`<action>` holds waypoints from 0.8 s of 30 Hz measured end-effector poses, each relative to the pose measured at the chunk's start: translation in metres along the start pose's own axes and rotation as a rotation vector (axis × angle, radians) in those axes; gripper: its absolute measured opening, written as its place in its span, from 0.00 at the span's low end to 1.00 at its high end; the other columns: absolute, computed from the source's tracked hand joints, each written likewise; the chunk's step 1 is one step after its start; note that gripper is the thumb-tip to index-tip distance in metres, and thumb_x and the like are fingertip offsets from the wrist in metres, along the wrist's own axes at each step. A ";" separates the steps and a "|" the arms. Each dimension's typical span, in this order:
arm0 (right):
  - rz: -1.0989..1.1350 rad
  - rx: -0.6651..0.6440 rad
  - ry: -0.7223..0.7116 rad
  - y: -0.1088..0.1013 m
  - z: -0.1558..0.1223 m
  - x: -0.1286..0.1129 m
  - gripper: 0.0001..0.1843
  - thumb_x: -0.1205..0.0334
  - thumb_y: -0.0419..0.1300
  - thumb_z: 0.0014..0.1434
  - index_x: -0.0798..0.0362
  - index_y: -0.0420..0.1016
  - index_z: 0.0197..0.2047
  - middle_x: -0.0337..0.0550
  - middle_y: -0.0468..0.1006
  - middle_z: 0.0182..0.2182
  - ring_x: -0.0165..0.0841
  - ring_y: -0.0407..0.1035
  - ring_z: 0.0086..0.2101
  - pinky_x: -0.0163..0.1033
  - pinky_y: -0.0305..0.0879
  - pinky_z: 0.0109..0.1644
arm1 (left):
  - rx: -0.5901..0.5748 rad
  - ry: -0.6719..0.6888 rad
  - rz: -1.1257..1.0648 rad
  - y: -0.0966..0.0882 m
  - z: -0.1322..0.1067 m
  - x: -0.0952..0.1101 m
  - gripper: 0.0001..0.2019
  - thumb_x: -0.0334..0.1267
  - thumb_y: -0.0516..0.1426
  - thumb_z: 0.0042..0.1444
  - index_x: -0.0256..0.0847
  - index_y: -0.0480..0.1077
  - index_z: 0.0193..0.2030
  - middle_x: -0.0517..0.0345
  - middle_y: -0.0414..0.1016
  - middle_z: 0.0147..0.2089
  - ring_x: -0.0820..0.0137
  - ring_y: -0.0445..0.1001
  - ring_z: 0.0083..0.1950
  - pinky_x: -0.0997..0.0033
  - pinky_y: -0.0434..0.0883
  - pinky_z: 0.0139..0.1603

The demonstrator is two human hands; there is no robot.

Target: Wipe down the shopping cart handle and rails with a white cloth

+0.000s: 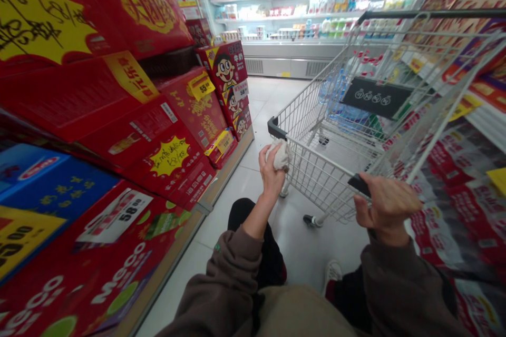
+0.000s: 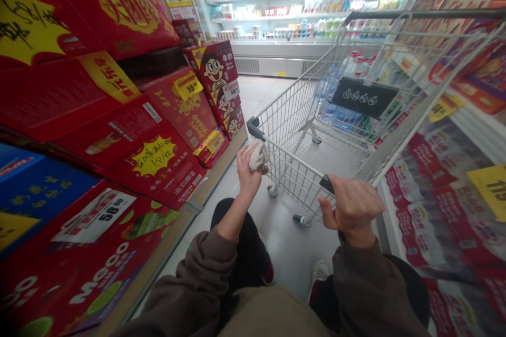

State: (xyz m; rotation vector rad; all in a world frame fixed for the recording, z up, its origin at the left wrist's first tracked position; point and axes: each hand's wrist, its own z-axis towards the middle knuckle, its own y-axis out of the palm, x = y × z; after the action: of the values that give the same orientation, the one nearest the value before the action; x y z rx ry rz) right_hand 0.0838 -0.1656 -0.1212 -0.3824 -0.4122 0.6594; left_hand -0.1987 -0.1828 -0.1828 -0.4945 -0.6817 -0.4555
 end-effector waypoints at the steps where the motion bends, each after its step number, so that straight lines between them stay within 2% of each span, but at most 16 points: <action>1: 0.004 -0.011 0.005 -0.001 0.000 0.000 0.30 0.46 0.43 0.71 0.60 0.78 0.47 0.45 0.73 0.24 0.36 0.63 0.26 0.44 0.52 0.35 | 0.019 0.038 -0.008 0.000 0.002 0.008 0.31 0.23 0.56 0.54 0.48 0.72 0.64 0.49 0.68 0.66 0.57 0.67 0.70 0.49 0.67 0.73; 3: 0.030 -0.037 0.023 -0.004 0.000 -0.001 0.33 0.44 0.39 0.72 0.59 0.78 0.48 0.46 0.75 0.26 0.36 0.65 0.27 0.44 0.54 0.36 | 0.028 0.129 0.003 0.006 0.006 0.021 0.31 0.24 0.54 0.58 0.49 0.69 0.67 0.50 0.66 0.71 0.59 0.63 0.74 0.50 0.63 0.76; 5: 0.091 -0.050 0.042 -0.006 0.000 -0.001 0.36 0.42 0.36 0.73 0.59 0.78 0.51 0.49 0.79 0.30 0.38 0.69 0.30 0.45 0.57 0.39 | 0.034 0.201 0.030 0.017 0.005 0.024 0.27 0.25 0.53 0.62 0.48 0.70 0.67 0.50 0.67 0.72 0.60 0.62 0.76 0.50 0.61 0.77; 9: 0.241 -0.069 0.090 -0.014 0.006 -0.002 0.37 0.42 0.34 0.74 0.58 0.78 0.52 0.53 0.83 0.36 0.41 0.74 0.36 0.47 0.66 0.48 | 0.072 0.251 0.055 0.034 -0.012 0.009 0.21 0.27 0.54 0.65 0.45 0.74 0.61 0.47 0.72 0.68 0.57 0.63 0.75 0.47 0.64 0.75; 12: 0.199 -0.244 0.157 -0.024 0.021 -0.009 0.30 0.48 0.38 0.75 0.56 0.78 0.46 0.50 0.82 0.33 0.40 0.74 0.34 0.50 0.65 0.57 | 0.024 0.241 0.075 0.028 -0.019 0.007 0.21 0.26 0.55 0.64 0.45 0.75 0.60 0.46 0.72 0.65 0.56 0.66 0.72 0.48 0.68 0.72; 15: 0.126 -0.390 0.236 -0.028 0.042 -0.025 0.28 0.51 0.39 0.75 0.56 0.78 0.50 0.52 0.84 0.37 0.42 0.75 0.37 0.54 0.61 0.62 | 0.061 0.161 0.098 0.020 -0.013 0.024 0.21 0.29 0.55 0.65 0.47 0.75 0.62 0.46 0.67 0.67 0.57 0.67 0.71 0.50 0.69 0.71; 19: 0.280 -0.443 0.285 -0.011 0.059 -0.049 0.33 0.53 0.33 0.75 0.56 0.73 0.63 0.55 0.83 0.53 0.43 0.77 0.48 0.49 0.65 0.57 | 0.130 0.168 0.094 0.029 -0.005 0.042 0.18 0.36 0.54 0.69 0.49 0.74 0.63 0.47 0.66 0.67 0.56 0.61 0.74 0.45 0.64 0.75; 22: 0.329 -0.469 0.361 0.002 0.061 -0.055 0.37 0.50 0.31 0.75 0.58 0.72 0.66 0.59 0.81 0.56 0.46 0.77 0.50 0.50 0.67 0.53 | 0.075 0.215 0.067 0.041 -0.010 0.031 0.15 0.43 0.53 0.71 0.47 0.76 0.59 0.46 0.69 0.64 0.54 0.61 0.74 0.43 0.63 0.75; 24: 0.367 -0.495 0.426 0.003 0.062 -0.052 0.40 0.47 0.29 0.75 0.56 0.71 0.68 0.60 0.82 0.55 0.47 0.78 0.50 0.51 0.69 0.52 | 0.031 0.242 0.082 0.041 -0.016 0.018 0.15 0.47 0.56 0.70 0.47 0.78 0.56 0.46 0.71 0.62 0.53 0.63 0.73 0.43 0.64 0.74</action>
State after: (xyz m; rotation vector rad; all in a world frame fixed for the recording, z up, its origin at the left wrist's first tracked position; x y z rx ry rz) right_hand 0.0152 -0.1848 -0.0830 -1.0666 -0.0884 0.8046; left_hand -0.1561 -0.1630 -0.1924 -0.4280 -0.4340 -0.4188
